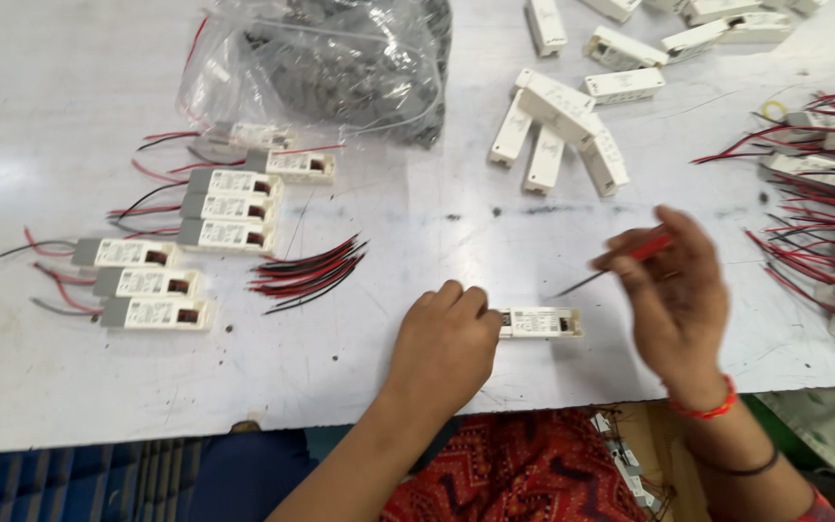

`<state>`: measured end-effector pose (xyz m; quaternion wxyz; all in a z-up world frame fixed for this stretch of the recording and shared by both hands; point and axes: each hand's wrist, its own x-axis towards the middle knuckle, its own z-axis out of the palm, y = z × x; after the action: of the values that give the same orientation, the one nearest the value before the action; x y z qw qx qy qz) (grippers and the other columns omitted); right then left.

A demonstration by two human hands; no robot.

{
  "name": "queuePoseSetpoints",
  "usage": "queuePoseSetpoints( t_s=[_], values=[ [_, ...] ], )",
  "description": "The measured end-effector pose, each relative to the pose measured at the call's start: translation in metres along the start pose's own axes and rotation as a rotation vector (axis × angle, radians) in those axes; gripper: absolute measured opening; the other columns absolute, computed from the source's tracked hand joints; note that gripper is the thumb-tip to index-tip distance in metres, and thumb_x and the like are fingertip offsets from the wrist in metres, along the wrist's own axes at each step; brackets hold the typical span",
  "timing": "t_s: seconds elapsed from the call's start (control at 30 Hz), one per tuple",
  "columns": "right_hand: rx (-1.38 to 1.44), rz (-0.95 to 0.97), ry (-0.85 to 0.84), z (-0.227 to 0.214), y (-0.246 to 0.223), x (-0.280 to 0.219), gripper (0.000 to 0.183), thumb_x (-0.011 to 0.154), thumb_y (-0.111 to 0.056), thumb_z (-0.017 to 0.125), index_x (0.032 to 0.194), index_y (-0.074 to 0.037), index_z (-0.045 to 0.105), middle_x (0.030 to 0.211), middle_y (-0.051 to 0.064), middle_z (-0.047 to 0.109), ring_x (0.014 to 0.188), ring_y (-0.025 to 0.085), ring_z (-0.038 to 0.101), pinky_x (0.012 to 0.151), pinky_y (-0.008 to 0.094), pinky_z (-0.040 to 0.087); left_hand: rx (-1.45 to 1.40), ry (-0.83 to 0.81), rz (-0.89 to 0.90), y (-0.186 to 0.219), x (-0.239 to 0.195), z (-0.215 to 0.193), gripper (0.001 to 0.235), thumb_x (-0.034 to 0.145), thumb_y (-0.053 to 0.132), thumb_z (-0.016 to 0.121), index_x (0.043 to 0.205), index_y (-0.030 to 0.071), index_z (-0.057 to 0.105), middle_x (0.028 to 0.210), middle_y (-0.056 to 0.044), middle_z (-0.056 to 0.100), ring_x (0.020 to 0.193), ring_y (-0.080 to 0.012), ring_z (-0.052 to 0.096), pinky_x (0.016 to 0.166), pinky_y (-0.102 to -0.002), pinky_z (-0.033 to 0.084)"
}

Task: The person assembles small white electrical components by inserting red and black wires into terminal blocks and securing them with a screwdriver. They repeatedly attach gray plastic covers to the wired units and place finished assemblies into a stack on the table.

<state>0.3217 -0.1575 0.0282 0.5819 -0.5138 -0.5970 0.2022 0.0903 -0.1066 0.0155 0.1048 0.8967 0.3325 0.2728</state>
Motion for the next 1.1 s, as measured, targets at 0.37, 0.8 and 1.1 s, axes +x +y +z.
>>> queuePoseSetpoints(
  t_s=[0.37, 0.8, 1.1],
  values=[
    [-0.936, -0.135, -0.086, -0.03, 0.048, 0.012, 0.038, 0.086, -0.002, 0.072, 0.123, -0.009, 0.071, 0.114, 0.012, 0.067, 0.106, 0.029, 0.059, 0.093, 0.041, 0.053, -0.068, -0.102, -0.081, -0.003, 0.003, -0.002, 0.008, 0.08, 0.01, 0.072, 0.074, 0.006, 0.073, 0.077, -0.008, 0.067, 0.073, -0.0258, 0.061, 0.066, -0.041, 0.05],
    [-0.384, -0.671, -0.37, 0.158, -0.012, 0.148, 0.034, 0.098, 0.003, 0.06, 0.132, -0.001, 0.064, 0.128, 0.019, 0.066, 0.108, 0.038, 0.069, 0.09, 0.042, 0.059, -0.086, -0.097, -0.04, -0.007, -0.004, 0.002, 0.014, 0.082, 0.011, 0.06, 0.08, 0.007, 0.073, 0.083, -0.014, 0.068, 0.081, -0.0327, 0.064, 0.074, -0.048, 0.05],
    [-0.927, 0.089, -0.505, 0.29, 0.077, 0.319, 0.041, 0.097, -0.009, 0.051, 0.137, -0.003, 0.054, 0.118, 0.023, 0.069, 0.106, 0.038, 0.069, 0.088, 0.051, 0.054, -0.069, -0.161, -0.028, -0.007, -0.011, 0.006, 0.015, 0.088, 0.013, 0.059, 0.08, 0.006, 0.069, 0.088, -0.015, 0.069, 0.086, -0.0329, 0.064, 0.078, -0.047, 0.049]
  ],
)
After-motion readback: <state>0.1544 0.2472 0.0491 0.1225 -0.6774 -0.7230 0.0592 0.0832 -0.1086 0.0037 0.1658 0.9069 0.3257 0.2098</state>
